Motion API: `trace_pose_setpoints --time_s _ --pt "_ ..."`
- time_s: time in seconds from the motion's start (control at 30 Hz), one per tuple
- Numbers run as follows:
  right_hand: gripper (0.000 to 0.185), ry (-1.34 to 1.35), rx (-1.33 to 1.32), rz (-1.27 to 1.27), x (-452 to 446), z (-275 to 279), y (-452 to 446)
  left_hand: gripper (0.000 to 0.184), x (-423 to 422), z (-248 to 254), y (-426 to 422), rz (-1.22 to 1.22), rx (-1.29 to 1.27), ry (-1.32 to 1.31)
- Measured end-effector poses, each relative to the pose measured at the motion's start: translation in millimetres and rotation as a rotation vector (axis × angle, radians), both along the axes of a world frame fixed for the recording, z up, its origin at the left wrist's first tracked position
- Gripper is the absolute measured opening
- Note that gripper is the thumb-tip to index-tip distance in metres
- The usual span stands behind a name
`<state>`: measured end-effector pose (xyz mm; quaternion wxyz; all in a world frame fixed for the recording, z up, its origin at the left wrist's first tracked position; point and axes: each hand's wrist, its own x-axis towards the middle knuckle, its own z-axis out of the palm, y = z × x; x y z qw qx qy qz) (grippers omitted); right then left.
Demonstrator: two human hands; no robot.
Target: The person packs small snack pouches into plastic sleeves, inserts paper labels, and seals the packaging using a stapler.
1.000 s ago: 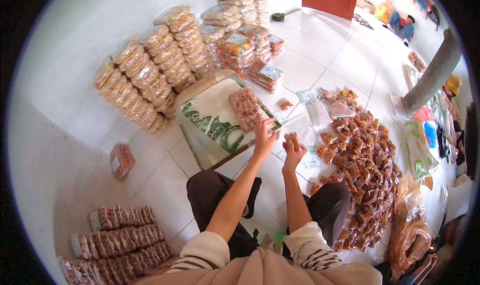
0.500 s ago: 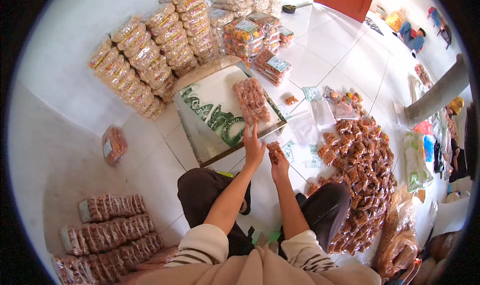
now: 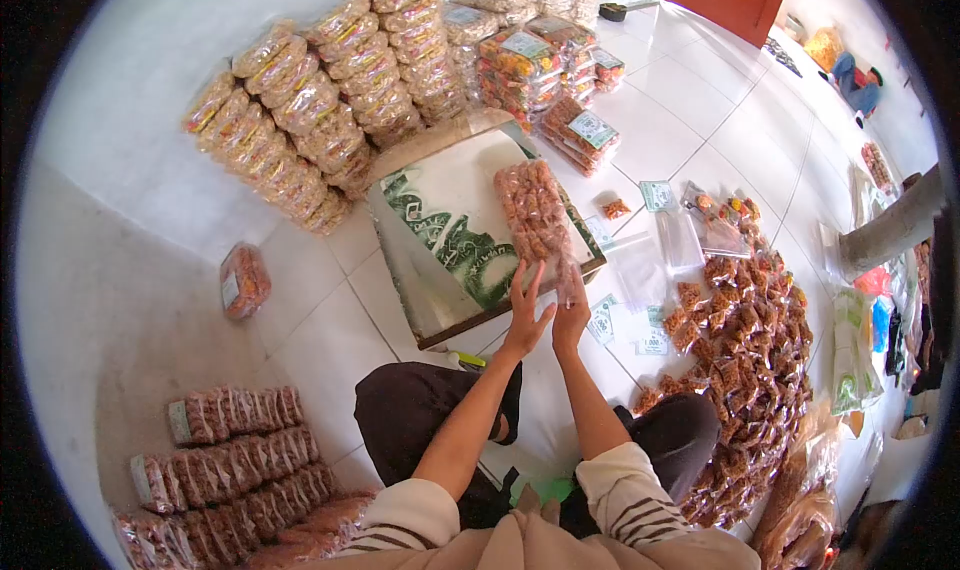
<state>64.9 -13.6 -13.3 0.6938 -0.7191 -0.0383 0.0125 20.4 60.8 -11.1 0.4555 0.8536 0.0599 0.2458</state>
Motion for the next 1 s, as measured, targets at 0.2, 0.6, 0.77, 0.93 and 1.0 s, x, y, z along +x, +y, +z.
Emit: trace_pose_setpoints --time_s 0.2,0.6,0.77,0.93,1.0 --pt "0.040 -0.225 -0.211 -0.083 10.3 -13.9 14.3 0.054 33.0 -14.7 30.7 0.244 -0.444 -0.190" --pt "0.035 -0.130 0.239 -0.028 44.5 -23.0 55.9 0.053 104.3 -32.3 57.6 0.244 -0.373 -0.119" --pt "0.034 -0.273 -0.037 -0.029 39.9 -8.6 48.0 0.051 96.4 -15.9 52.4 0.262 -0.344 -0.037" --pt "0.047 -0.394 -0.321 -0.048 27.8 -10.5 27.6 0.045 87.0 -24.1 36.2 0.334 -0.272 -0.129" --pt "0.052 -0.271 -0.233 0.004 27.3 -11.7 24.3 0.045 80.7 -26.6 29.9 0.349 -0.280 -0.110"
